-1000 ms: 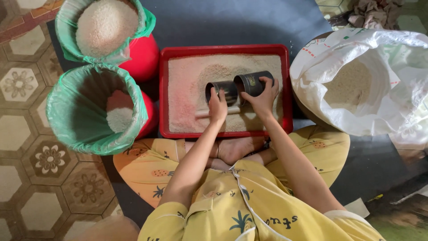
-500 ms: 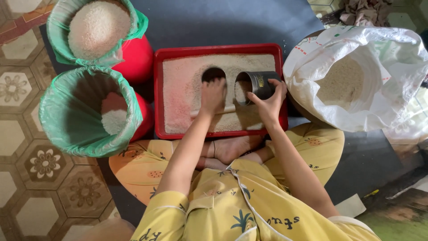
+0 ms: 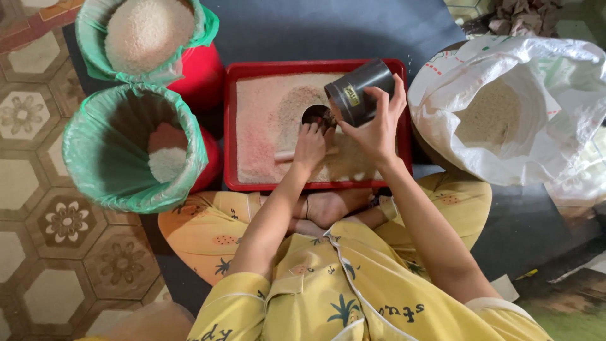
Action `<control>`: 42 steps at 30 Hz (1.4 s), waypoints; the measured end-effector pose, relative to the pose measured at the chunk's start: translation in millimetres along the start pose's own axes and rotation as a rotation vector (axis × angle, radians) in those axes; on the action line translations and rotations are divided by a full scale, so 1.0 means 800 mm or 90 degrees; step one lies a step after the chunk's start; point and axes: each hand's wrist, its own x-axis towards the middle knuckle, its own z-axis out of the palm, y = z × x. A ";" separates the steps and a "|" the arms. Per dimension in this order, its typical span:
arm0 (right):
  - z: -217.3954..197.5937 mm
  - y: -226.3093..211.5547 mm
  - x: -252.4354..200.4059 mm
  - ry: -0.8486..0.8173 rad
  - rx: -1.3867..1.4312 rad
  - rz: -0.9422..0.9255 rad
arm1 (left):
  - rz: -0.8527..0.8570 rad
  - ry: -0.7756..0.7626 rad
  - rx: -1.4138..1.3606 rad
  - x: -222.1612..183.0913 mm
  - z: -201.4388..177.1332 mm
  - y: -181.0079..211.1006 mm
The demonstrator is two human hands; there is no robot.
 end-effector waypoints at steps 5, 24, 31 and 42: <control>-0.003 -0.012 0.011 0.003 -0.059 -0.108 | -0.009 -0.059 -0.068 -0.014 0.013 -0.002; 0.012 0.041 0.010 -0.032 -0.240 -0.271 | -0.272 -0.202 -0.164 -0.104 -0.029 -0.026; 0.042 0.162 -0.035 -0.130 -0.303 -0.102 | -0.203 -0.165 -0.200 -0.094 -0.058 -0.020; 0.032 0.140 -0.040 -0.120 -0.214 0.119 | -0.248 -0.068 -0.077 0.011 0.034 -0.065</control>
